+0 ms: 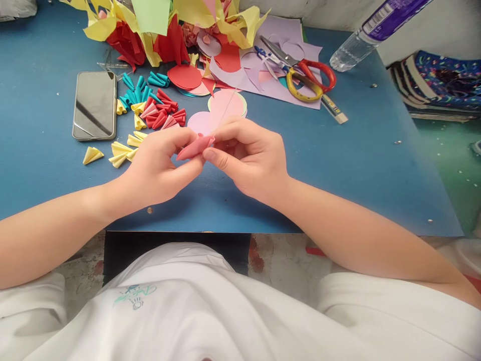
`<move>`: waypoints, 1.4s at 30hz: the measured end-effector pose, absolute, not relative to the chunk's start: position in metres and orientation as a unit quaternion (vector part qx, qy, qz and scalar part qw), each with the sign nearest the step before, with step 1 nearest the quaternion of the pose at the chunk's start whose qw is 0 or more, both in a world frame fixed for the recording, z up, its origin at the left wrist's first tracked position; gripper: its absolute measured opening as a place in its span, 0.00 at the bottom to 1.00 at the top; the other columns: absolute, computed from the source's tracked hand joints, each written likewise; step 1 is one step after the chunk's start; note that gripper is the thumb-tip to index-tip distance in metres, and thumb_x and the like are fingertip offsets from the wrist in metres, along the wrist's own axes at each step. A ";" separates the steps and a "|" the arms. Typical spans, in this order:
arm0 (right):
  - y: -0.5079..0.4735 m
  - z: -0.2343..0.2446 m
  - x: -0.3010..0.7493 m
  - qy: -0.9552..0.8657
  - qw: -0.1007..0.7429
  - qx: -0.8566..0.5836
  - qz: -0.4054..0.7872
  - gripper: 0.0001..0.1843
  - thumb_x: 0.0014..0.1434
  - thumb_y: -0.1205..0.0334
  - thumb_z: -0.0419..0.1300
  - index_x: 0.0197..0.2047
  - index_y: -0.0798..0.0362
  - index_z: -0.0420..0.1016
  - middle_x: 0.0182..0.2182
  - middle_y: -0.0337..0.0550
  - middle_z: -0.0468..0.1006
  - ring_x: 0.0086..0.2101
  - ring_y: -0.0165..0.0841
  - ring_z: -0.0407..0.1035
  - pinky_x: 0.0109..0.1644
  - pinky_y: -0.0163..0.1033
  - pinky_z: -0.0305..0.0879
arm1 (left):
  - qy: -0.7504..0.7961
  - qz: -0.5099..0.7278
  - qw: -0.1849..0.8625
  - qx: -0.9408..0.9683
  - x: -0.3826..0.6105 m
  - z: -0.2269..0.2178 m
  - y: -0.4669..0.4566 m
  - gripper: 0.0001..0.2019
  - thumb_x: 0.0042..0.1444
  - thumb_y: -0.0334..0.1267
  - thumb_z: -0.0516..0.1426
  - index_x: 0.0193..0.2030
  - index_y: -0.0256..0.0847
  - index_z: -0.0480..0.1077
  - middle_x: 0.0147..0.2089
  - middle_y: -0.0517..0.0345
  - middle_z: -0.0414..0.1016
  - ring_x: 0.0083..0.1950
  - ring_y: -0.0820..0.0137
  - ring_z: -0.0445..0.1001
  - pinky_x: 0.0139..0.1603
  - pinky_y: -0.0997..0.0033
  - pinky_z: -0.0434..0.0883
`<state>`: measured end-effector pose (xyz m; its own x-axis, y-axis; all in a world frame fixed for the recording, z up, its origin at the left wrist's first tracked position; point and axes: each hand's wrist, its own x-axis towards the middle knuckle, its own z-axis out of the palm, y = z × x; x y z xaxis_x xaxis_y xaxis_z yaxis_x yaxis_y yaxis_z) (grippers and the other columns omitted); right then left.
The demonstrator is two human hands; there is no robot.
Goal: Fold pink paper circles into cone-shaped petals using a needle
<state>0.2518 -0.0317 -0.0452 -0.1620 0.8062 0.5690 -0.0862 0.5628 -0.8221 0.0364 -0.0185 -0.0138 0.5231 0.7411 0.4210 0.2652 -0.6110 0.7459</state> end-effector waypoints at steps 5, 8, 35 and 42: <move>-0.035 -0.046 0.253 -0.658 0.583 -0.266 0.396 0.10 0.71 0.71 0.72 0.48 0.48 0.94 0.40 0.39 0.87 0.38 0.29 0.78 0.39 0.37 0.75 | 0.328 0.365 0.319 0.810 0.035 -0.013 -0.018 0.20 0.68 0.34 0.61 0.30 0.47 0.53 0.27 0.64 0.53 0.31 0.68 0.54 0.37 0.59 0.59; -0.037 -0.046 0.251 -0.648 0.587 -0.287 0.391 0.08 0.71 0.71 0.72 0.46 0.49 0.93 0.39 0.38 0.87 0.39 0.29 0.78 0.41 0.37 0.75 | 0.330 0.360 0.315 0.814 0.035 -0.014 -0.018 0.20 0.66 0.33 0.61 0.30 0.47 0.52 0.27 0.63 0.53 0.31 0.67 0.54 0.37 0.58 0.57; -0.036 -0.037 0.252 -0.663 0.531 -0.381 0.365 0.05 0.73 0.60 0.68 0.44 0.48 0.77 0.38 0.41 0.85 0.36 0.33 0.79 0.31 0.39 0.71 | 0.314 0.397 0.364 0.781 0.028 -0.024 -0.011 0.22 0.54 0.38 0.65 0.56 0.51 0.77 0.56 0.53 0.85 0.53 0.58 0.83 0.47 0.54 0.79; -0.034 -0.037 0.259 -0.716 0.470 -0.368 0.361 0.09 0.73 0.55 0.74 0.44 0.46 0.80 0.40 0.40 0.89 0.36 0.37 0.82 0.38 0.45 0.78 | 0.307 0.427 0.432 0.733 0.028 -0.013 -0.007 0.11 0.60 0.39 0.70 0.49 0.51 0.82 0.54 0.54 0.87 0.53 0.60 0.85 0.45 0.56 0.78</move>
